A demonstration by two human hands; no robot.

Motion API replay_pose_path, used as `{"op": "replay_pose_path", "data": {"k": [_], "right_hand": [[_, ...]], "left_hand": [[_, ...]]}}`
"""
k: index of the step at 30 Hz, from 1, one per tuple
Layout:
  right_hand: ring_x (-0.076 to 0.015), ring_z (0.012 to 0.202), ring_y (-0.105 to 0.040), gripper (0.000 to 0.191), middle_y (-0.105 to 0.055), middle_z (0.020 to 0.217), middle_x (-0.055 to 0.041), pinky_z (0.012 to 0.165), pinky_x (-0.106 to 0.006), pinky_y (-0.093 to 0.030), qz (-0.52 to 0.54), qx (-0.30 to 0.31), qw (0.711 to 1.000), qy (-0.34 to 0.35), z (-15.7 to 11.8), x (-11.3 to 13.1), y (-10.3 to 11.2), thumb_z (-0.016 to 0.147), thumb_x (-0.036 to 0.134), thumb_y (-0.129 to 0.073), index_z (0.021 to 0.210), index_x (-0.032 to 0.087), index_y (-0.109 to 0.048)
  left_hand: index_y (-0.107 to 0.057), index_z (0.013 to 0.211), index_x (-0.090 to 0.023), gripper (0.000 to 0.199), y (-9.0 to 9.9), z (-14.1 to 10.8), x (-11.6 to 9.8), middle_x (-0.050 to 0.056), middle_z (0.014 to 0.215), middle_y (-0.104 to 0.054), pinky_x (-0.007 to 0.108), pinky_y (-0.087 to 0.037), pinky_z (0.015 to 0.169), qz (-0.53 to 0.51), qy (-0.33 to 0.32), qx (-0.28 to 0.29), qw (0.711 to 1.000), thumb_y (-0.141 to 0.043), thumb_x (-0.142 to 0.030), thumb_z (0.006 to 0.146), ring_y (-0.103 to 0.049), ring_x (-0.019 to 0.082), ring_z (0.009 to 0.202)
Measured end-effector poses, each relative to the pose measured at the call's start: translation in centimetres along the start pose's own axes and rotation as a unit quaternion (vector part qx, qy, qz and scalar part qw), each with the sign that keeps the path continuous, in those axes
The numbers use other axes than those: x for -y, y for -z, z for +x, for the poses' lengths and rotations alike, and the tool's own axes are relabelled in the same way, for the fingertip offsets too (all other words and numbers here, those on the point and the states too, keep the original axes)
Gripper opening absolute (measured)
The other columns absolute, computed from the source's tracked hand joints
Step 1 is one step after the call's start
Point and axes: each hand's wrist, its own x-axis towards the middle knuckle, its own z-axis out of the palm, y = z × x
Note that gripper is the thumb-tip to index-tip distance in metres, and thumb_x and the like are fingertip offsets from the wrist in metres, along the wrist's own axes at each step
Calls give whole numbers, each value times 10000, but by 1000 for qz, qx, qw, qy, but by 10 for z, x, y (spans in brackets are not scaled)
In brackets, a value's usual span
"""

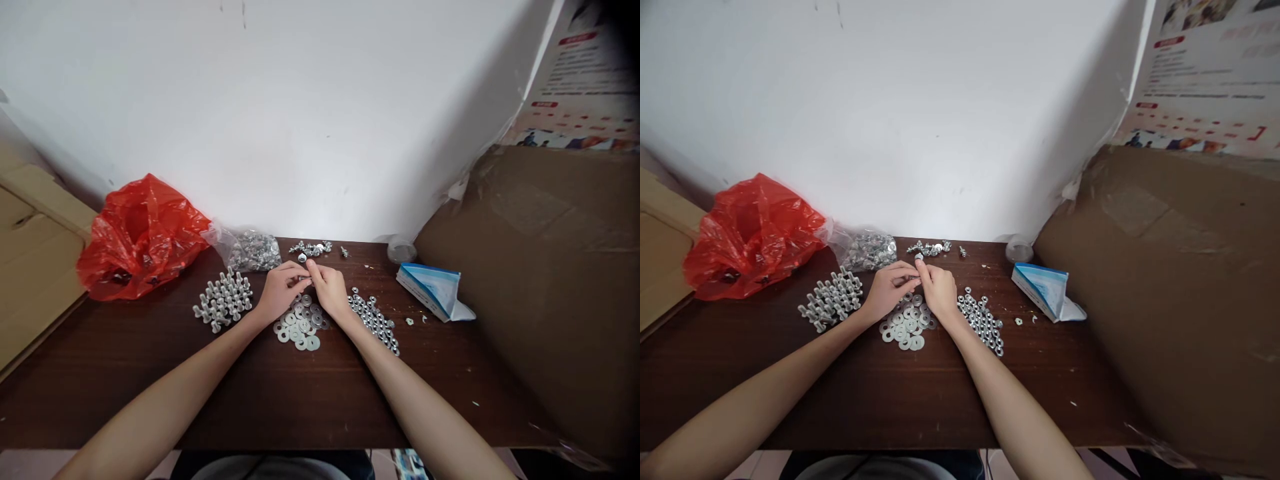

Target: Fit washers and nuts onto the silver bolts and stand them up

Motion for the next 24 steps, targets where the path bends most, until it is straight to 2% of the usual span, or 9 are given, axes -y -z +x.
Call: {"op": "replay_pose_path", "data": {"k": [8, 12, 24], "right_hand": [[-125, 522, -451, 587, -495, 516, 1, 535, -235, -273, 24, -7, 1000, 5, 1, -3, -2, 907, 602, -309, 528, 182, -464], [-124, 522, -464, 592, -506, 514, 2, 538, -235, -275, 29, -6, 1000, 7, 0, -4, -3, 912, 600, -305, 535, 179, -484], [-136, 493, -483, 626, -515, 484, -13, 534, -244, -283, 12, -14, 1000, 8, 0, -5, -4, 925, 594, -262, 478, 195, -442]], "left_hand": [[-724, 859, -161, 136, 2, 1, -5, 63, 893, -677, 251, -523, 634, 36, -24, 3, 999, -633, -123, 766, -637, 144, 758], [-720, 869, -162, 143, 2, 1, -5, 67, 913, -675, 269, -537, 677, 32, -33, 4, 999, -619, -120, 776, -639, 153, 798], [-717, 843, -165, 115, 3, 1, -4, 60, 895, -669, 258, -518, 694, 45, -73, 11, 996, -619, -126, 796, -626, 144, 817]]}}
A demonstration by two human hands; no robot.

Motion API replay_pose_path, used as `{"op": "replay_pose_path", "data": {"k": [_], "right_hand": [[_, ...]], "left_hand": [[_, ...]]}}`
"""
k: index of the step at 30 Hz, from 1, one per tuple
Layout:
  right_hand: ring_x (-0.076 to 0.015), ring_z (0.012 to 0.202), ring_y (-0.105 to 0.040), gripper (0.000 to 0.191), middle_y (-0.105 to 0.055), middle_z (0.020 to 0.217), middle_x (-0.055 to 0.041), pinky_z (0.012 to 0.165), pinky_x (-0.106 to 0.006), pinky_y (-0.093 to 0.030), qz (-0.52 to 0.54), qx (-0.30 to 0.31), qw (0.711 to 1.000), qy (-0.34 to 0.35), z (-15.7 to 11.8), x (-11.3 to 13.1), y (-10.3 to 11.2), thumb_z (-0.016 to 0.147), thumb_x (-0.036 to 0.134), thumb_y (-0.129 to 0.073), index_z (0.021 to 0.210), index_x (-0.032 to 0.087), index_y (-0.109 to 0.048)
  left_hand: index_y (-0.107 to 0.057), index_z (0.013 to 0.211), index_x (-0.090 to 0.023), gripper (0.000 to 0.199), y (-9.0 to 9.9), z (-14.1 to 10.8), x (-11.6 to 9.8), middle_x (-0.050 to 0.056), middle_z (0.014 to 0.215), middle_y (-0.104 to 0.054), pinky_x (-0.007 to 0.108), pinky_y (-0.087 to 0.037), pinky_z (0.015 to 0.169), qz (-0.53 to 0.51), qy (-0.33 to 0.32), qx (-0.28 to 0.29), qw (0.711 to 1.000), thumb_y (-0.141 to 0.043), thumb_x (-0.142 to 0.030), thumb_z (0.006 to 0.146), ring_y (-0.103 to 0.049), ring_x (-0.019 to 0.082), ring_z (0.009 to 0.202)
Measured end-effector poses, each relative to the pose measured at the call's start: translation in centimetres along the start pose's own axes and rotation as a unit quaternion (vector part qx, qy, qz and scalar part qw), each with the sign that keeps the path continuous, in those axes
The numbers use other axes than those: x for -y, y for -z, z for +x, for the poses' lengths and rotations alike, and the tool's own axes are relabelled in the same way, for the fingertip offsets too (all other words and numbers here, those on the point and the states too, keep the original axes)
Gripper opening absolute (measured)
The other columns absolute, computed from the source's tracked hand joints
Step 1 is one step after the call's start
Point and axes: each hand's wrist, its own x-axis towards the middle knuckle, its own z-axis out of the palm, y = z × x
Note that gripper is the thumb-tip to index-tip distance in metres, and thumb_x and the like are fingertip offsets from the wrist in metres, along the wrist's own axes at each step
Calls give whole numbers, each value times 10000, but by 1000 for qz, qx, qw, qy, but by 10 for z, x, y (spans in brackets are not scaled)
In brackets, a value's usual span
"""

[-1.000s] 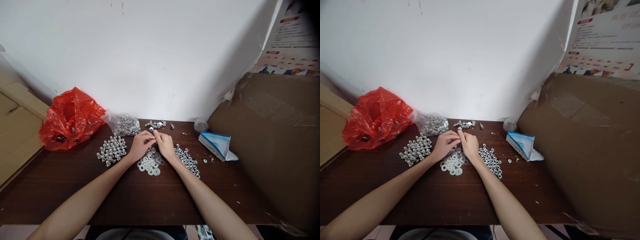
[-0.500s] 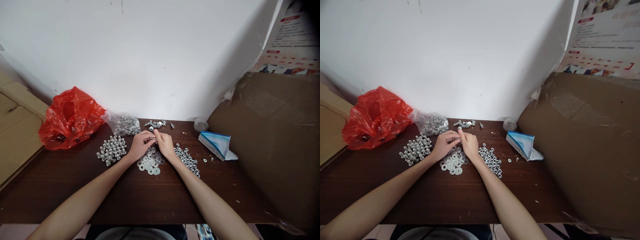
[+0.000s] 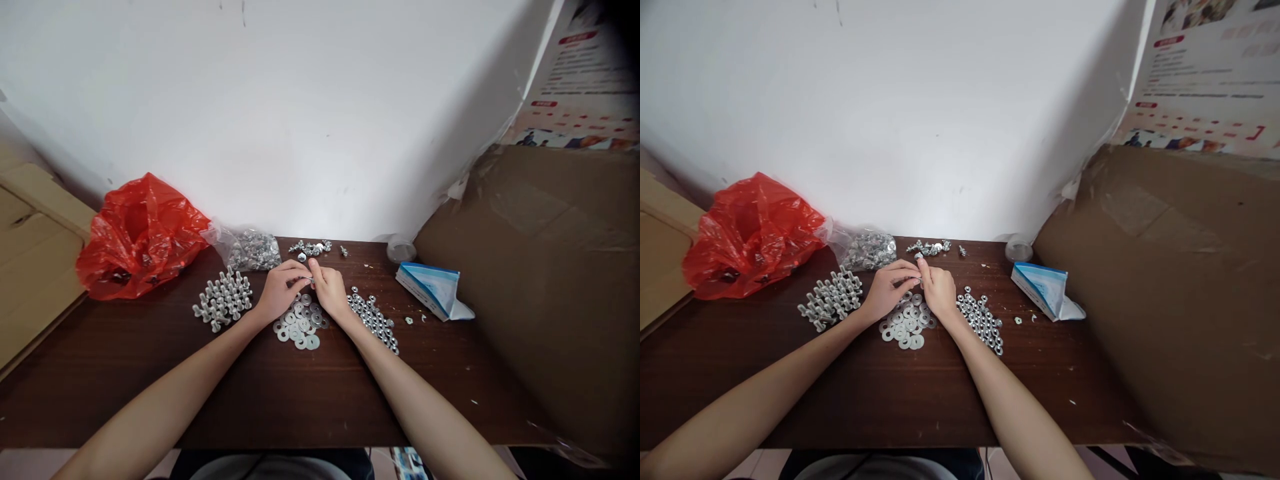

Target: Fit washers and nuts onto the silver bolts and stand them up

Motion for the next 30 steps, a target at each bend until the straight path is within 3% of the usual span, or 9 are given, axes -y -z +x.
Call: {"op": "replay_pose_path", "data": {"k": [18, 30], "right_hand": [[-139, 474, -487, 638, -501, 453, -11, 539, -246, -320, 36, -9, 999, -6, -1, 2, 1, 923, 598, -261, 449, 205, -429], [-141, 478, -501, 634, -516, 445, -18, 523, -242, -326, 57, -8, 998, -8, -2, 5, 2, 917, 598, -287, 450, 199, -441]], "left_hand": [[-702, 932, -157, 165, -1, -1, -4, 87, 982, -650, 338, -568, 757, -42, 27, 19, 999, -599, -156, 803, -638, 177, 897], [-691, 928, -158, 167, -2, -2, -5, 82, 972, -629, 302, -567, 712, -49, 22, 14, 998, -584, -135, 801, -628, 152, 850]]}}
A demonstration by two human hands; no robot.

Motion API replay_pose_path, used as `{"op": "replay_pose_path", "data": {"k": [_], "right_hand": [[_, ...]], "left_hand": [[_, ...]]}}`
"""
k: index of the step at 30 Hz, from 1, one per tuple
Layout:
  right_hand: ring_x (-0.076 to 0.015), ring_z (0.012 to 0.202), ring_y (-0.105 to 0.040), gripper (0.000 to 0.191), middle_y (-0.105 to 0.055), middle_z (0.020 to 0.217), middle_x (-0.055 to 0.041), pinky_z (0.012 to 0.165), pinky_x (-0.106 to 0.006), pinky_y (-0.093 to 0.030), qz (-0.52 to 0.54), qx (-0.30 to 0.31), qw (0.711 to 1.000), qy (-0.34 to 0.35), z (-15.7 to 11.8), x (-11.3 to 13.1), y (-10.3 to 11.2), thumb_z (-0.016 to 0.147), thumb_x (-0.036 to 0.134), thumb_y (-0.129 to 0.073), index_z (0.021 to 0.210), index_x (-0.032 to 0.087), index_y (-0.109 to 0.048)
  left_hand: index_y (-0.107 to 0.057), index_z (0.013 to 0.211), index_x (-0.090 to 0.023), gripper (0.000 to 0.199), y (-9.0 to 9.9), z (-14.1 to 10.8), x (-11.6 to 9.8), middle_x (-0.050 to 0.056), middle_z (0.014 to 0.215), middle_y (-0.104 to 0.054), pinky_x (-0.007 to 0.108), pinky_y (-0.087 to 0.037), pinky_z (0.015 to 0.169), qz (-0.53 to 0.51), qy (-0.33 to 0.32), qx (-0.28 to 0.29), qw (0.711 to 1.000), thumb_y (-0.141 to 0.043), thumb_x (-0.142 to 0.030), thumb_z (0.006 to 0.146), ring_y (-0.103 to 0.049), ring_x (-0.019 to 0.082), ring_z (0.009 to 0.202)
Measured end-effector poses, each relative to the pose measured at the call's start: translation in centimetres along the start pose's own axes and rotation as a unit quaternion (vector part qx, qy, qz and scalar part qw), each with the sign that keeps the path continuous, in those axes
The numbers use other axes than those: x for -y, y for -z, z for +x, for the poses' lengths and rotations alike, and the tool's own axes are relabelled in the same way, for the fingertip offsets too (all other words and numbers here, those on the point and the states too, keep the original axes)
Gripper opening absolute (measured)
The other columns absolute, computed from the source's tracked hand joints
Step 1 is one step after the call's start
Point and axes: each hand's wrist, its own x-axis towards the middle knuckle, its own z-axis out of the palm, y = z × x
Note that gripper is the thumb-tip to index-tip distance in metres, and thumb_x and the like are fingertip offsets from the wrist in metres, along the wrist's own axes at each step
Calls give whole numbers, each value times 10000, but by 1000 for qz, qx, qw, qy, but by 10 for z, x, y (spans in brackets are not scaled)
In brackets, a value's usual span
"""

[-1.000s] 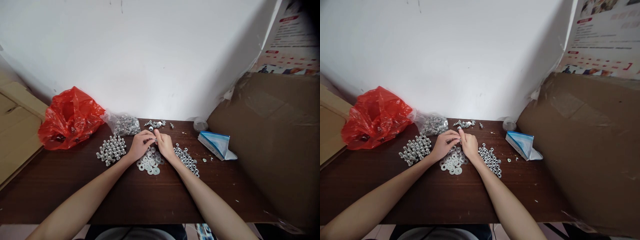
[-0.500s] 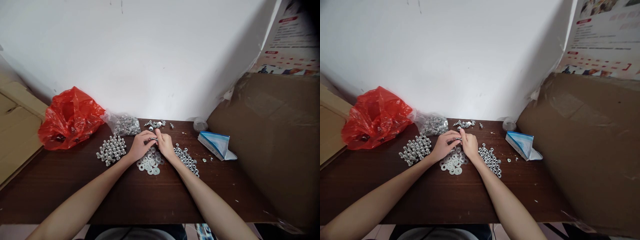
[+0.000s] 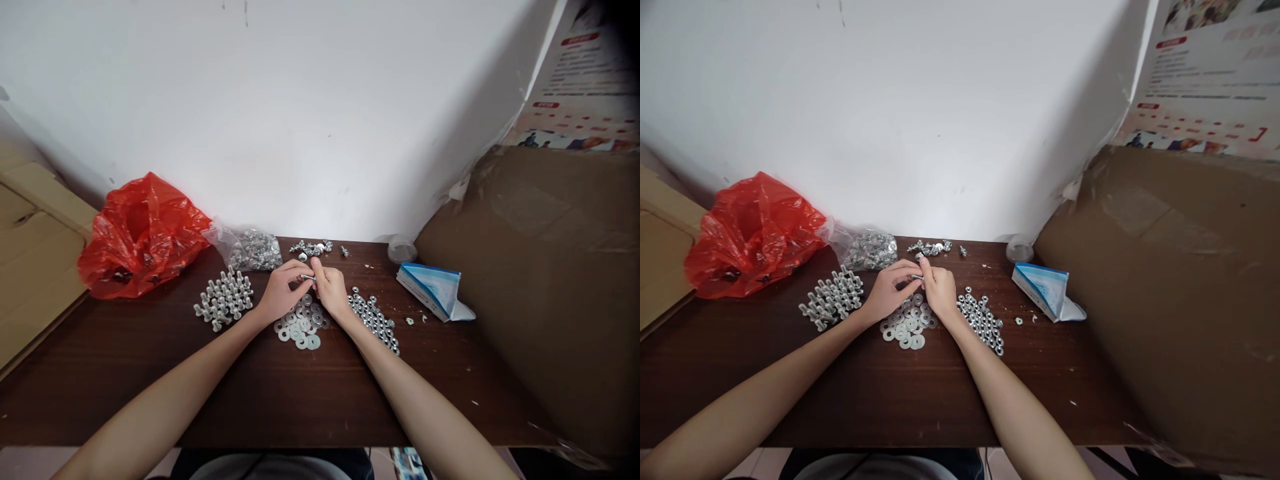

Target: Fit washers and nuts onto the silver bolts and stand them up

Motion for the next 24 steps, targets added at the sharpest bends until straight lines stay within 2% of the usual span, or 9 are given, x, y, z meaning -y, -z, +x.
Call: {"op": "replay_pose_path", "data": {"k": [9, 15, 24], "right_hand": [[-135, 468, -472, 640, -488, 430, -12, 500, -242, -306, 1, -4, 1000, -5, 1, -2, -2, 907, 616, -288, 448, 194, -433], [-141, 473, -485, 649, -498, 444, -20, 508, -247, -313, -13, 1, 1000, -1, 0, -2, -2, 913, 616, -265, 441, 199, -425], [-157, 479, -477, 639, -503, 465, -27, 514, -263, -288, -79, -19, 997, -9, -1, 2, -2, 918, 618, -222, 459, 210, -396]], "left_hand": [[-692, 914, -149, 155, 1, 1, -2, 87, 967, -629, 275, -554, 672, -14, -5, 9, 1000, -634, -153, 770, -624, 154, 849], [-707, 883, -165, 128, 2, 1, -1, 74, 929, -639, 276, -552, 667, -28, 15, 9, 999, -660, -178, 765, -630, 150, 813], [-718, 870, -176, 116, 2, 1, -3, 54, 865, -669, 247, -512, 639, 25, 9, -9, 1000, -660, -178, 769, -625, 139, 764]]}}
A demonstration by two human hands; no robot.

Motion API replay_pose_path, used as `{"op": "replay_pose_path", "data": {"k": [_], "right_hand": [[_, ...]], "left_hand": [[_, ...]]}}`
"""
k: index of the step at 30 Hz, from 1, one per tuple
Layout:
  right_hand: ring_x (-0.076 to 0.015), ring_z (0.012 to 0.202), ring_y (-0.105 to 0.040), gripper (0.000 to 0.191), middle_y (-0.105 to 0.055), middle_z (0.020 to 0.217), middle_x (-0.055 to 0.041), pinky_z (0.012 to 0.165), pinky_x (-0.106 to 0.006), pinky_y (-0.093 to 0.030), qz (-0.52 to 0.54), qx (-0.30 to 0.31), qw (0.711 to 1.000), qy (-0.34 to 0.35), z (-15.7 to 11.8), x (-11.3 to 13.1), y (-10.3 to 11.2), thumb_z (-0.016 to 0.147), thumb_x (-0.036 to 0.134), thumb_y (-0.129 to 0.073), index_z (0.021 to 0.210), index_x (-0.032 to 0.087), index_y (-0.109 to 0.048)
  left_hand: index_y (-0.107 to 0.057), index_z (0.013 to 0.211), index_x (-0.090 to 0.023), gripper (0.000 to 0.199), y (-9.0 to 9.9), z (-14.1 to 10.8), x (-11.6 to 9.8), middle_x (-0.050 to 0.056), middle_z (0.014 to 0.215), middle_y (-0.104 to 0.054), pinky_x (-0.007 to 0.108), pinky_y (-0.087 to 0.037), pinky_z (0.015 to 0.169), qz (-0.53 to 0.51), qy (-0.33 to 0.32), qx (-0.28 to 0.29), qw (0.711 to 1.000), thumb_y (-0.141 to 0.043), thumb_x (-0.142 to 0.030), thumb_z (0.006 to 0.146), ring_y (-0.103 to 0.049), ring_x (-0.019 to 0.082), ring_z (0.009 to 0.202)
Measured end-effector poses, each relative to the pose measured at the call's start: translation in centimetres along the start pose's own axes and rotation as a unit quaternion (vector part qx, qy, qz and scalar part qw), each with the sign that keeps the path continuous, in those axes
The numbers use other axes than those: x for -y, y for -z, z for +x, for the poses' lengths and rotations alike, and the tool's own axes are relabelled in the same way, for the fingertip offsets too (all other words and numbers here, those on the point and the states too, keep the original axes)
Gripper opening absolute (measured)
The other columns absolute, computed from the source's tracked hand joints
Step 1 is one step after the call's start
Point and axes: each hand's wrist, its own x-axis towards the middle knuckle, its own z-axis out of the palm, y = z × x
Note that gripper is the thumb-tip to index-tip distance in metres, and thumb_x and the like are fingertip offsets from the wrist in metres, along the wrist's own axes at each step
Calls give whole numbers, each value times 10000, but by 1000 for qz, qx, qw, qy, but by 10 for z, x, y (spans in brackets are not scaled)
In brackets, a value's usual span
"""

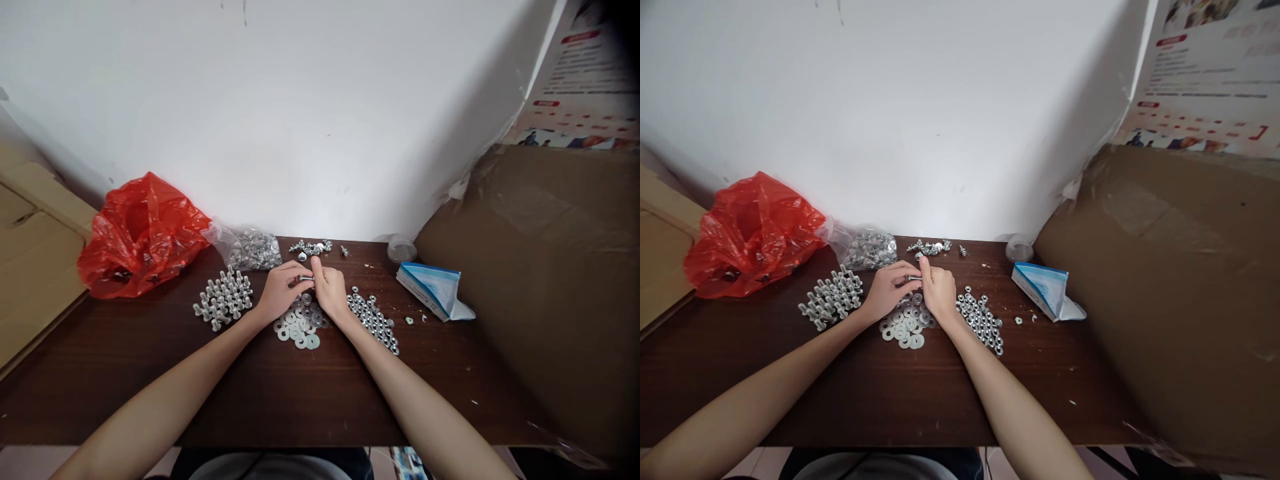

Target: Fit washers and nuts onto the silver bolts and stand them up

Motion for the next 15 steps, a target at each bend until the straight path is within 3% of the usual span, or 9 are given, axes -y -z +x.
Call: {"op": "replay_pose_path", "data": {"k": [8, 15], "right_hand": [[-190, 624, -566, 565, -627, 635, -52, 562, -251, -284, -72, 24, 997, 18, -5, 7, 4, 950, 567, -221, 692, 201, -567], [-195, 618, -565, 458, -637, 674, -53, 558, -257, -241, -179, 55, 982, 34, -6, 8, 2, 981, 463, -236, 825, 203, -579]], "left_hand": [[-717, 846, -174, 113, 0, 0, 2, 39, 830, -653, 231, -473, 587, 21, 13, -38, 999, -650, -148, 759, -591, 122, 689], [-703, 847, -167, 107, 0, 0, 6, 32, 821, -635, 210, -472, 568, 22, 33, -69, 997, -629, -155, 770, -582, 115, 690]]}}
